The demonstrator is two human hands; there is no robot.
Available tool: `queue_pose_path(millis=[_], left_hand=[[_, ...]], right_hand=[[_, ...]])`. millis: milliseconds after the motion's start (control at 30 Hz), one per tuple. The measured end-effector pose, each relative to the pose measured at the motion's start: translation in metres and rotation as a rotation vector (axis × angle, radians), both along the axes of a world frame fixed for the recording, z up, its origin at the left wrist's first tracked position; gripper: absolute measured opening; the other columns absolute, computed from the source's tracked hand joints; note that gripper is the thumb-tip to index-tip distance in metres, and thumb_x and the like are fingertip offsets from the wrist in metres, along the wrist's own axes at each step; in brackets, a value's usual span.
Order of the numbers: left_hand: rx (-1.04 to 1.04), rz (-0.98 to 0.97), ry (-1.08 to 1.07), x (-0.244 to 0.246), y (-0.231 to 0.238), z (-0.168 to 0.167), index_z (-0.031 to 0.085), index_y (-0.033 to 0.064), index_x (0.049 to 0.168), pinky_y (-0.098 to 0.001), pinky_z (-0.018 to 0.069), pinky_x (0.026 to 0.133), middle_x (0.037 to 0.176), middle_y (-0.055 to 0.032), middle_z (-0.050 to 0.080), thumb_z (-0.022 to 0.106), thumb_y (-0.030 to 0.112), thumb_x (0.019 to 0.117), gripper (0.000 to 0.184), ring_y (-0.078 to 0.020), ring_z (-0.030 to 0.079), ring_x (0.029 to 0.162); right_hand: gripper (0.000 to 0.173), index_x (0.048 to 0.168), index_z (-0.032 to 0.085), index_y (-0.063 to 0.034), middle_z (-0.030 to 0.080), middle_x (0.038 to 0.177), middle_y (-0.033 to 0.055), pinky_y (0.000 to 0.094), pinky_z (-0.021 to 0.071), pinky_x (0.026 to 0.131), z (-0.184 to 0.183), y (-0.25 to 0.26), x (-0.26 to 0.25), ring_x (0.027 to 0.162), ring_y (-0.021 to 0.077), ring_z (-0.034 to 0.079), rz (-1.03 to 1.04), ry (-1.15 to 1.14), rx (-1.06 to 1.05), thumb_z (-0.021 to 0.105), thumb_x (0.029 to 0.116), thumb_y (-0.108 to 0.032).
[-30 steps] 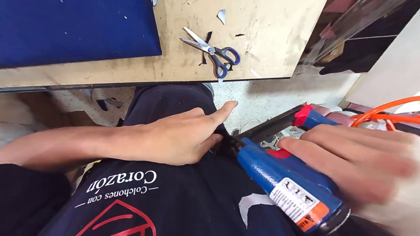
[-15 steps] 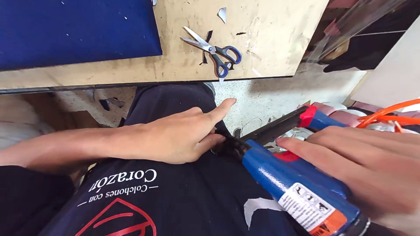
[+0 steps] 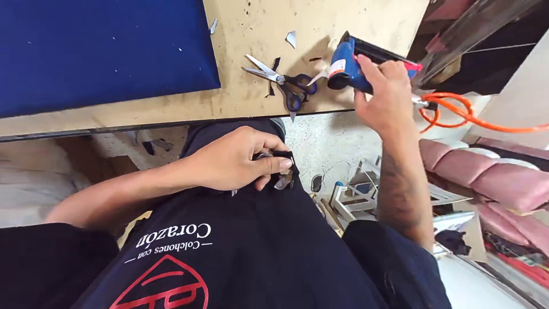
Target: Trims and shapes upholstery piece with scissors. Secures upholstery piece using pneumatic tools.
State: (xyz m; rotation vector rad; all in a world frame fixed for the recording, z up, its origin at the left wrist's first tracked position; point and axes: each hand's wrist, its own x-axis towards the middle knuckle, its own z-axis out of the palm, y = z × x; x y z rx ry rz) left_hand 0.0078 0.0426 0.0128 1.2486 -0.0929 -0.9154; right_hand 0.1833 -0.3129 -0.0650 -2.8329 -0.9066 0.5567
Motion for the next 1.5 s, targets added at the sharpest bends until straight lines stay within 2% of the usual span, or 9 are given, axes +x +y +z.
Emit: queue_pose_path(millis=[100,200,300,400,533,900,1067,1333,1500], left_hand=[[0.022,0.116,-0.006,0.002,-0.002,-0.001,0.070,0.0061,0.119,-0.0183,0.0508,0.049,0.076,-0.0012,0.069,0.057,0.026,0.1064,0.026,-0.0069,0.061,0.057],[0.063,0.259,-0.045,0.009,-0.003,-0.001,0.068,0.0074,0.122,-0.0201,0.0519,0.054,0.081,-0.0014,0.067,0.056,0.023,0.1069,0.025,-0.0084,0.061,0.063],[0.019,0.360,-0.041,0.016,-0.004,-0.003,0.063,0.0083,0.130,-0.0231,0.0532,0.062,0.098,-0.0039,0.067,0.055,0.018,0.1066,0.027,-0.0104,0.060,0.073],[-0.070,0.447,-0.013,0.019,-0.013,-0.005,0.061,0.0038,0.130,-0.0240,0.0518,0.062,0.096,-0.0079,0.065,0.055,0.012,0.1055,0.027,-0.0124,0.059,0.072],[0.004,0.534,-0.145,0.020,-0.022,-0.002,0.059,-0.0006,0.131,-0.0279,0.0598,0.067,0.109,-0.0100,0.068,0.055,0.006,0.1039,0.029,-0.0148,0.067,0.079],[0.146,0.575,-0.343,0.014,-0.009,0.011,0.061,-0.0041,0.127,-0.0333,0.0615,0.086,0.119,-0.0107,0.067,0.059,-0.001,0.0954,0.032,-0.0168,0.068,0.103],[0.171,0.523,-0.375,0.014,0.002,0.012,0.062,-0.0044,0.123,-0.0337,0.0644,0.080,0.116,-0.0116,0.070,0.065,-0.004,0.0905,0.032,-0.0170,0.072,0.097],[0.159,0.295,-0.395,0.025,0.028,0.006,0.066,0.0031,0.121,-0.0234,0.0619,0.065,0.099,-0.0013,0.074,0.061,0.004,0.0954,0.026,-0.0065,0.071,0.080],[0.201,0.286,-0.489,0.023,0.029,0.002,0.068,0.0015,0.117,-0.0198,0.0573,0.060,0.094,-0.0001,0.074,0.060,0.006,0.0963,0.022,-0.0020,0.067,0.074]], right_hand=[[0.056,0.152,0.051,-0.0200,0.062,0.129,0.0258,0.0633,0.0393,0.107,-0.043,0.000,0.015,0.125,0.0485,0.054,-0.035,-0.071,0.064,0.061,0.0977,-0.016],[0.036,0.134,0.067,-0.0085,0.061,0.136,0.0240,0.0614,0.0370,0.114,-0.014,0.030,-0.001,0.134,0.0452,0.050,-0.180,-0.107,0.184,0.062,0.1010,-0.024],[0.036,0.123,0.070,-0.0057,0.070,0.120,0.0113,0.0420,0.0571,0.097,0.060,0.073,-0.057,0.111,0.0213,0.068,-0.273,-0.001,0.463,0.062,0.1032,-0.035],[0.028,0.110,0.072,-0.0002,0.073,0.107,0.0109,0.0441,0.0630,0.087,0.095,0.105,-0.109,0.099,0.0211,0.072,-0.318,0.144,0.819,0.077,0.0929,-0.022],[0.020,0.102,0.076,-0.0010,0.074,0.106,0.0124,0.0356,0.0626,0.083,0.103,0.132,-0.135,0.098,0.0193,0.072,-0.350,-0.146,0.811,0.083,0.0867,-0.012],[0.017,0.103,0.075,0.0028,0.074,0.106,0.0189,0.0401,0.0593,0.092,0.106,0.162,-0.134,0.105,0.0280,0.071,-0.201,-0.328,0.734,0.075,0.0907,-0.009],[0.015,0.102,0.072,0.0047,0.073,0.103,0.0209,0.0434,0.0581,0.090,0.103,0.167,-0.138,0.102,0.0308,0.071,-0.126,-0.374,0.682,0.072,0.0932,-0.007],[0.011,0.111,0.059,0.0011,0.064,0.115,0.0205,0.0502,0.0501,0.104,0.060,0.158,-0.132,0.119,0.0332,0.062,0.103,-0.300,0.832,0.058,0.1012,-0.004],[0.011,0.112,0.057,-0.0014,0.062,0.117,0.0166,0.0437,0.0520,0.102,0.057,0.158,-0.134,0.119,0.0273,0.061,0.045,-0.227,0.907,0.058,0.1012,-0.005]])
